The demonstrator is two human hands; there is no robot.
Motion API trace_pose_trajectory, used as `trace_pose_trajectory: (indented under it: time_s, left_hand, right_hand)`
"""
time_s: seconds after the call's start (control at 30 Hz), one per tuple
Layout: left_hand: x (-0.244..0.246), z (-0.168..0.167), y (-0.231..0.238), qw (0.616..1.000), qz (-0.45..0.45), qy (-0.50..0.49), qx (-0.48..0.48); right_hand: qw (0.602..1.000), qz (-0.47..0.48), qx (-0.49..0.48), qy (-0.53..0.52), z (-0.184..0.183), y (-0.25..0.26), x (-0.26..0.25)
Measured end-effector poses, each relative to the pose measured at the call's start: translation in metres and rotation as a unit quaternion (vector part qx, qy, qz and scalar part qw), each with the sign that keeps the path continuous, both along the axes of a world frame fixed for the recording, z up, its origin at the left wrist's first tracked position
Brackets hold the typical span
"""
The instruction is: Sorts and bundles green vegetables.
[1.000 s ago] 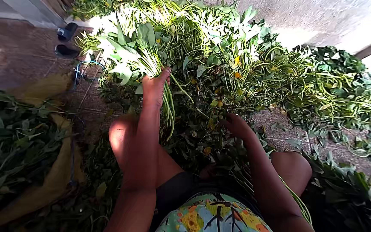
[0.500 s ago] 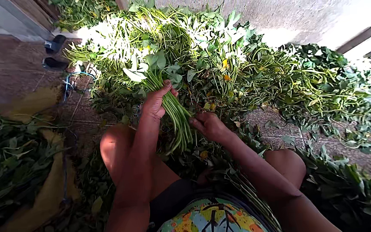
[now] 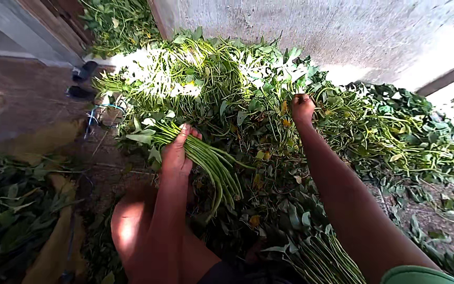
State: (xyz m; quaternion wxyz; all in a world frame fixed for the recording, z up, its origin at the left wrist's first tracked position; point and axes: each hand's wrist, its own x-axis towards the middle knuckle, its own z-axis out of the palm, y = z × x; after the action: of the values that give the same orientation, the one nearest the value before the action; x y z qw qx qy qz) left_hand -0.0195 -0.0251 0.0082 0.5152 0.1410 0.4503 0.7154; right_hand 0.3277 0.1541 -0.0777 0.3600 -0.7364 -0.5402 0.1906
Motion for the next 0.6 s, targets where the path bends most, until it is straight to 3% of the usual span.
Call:
trace_pose_trajectory:
  time_s: [0.1,0.17,0.23,0.3,0.33,0.47,0.6]
  left_hand:
    - [0.002,0.001,-0.001,0.999,0.007,0.030,0.022]
    - [0.000,0.002,0.001,0.998,0.012,0.039,0.043]
    - [0.000,0.001,0.002,0.998,0.012,0.035,0.049]
    - [0.004,-0.001,0.001,0.999,-0.005,0.039,0.037]
    - [0.007,-0.002,0.001,0.998,-0.013,0.042,0.034]
    - [0.020,-0.007,0.002,0.996,-0.032,0.076,0.040]
    - [0.023,-0.005,-0.002,0.995,-0.049,0.087,0.029]
  right_hand:
    - [0.980,0.075,-0.167,-0.081,0.010,0.013,-0.019]
    - [0.986,0.064,-0.143,-0.061,0.033,0.022,-0.022]
    - [0.997,0.032,-0.071,0.028,0.051,0.032,-0.018]
    - [0.990,0.010,-0.060,0.127,0.043,0.035,-0.009]
    - [0.989,0.014,-0.078,0.128,0.037,0.032,-0.005]
    - [0.972,0.114,-0.191,-0.080,0.001,0.007,0.004]
    - [0.983,0.080,-0.154,-0.053,0.000,-0.010,-0.010]
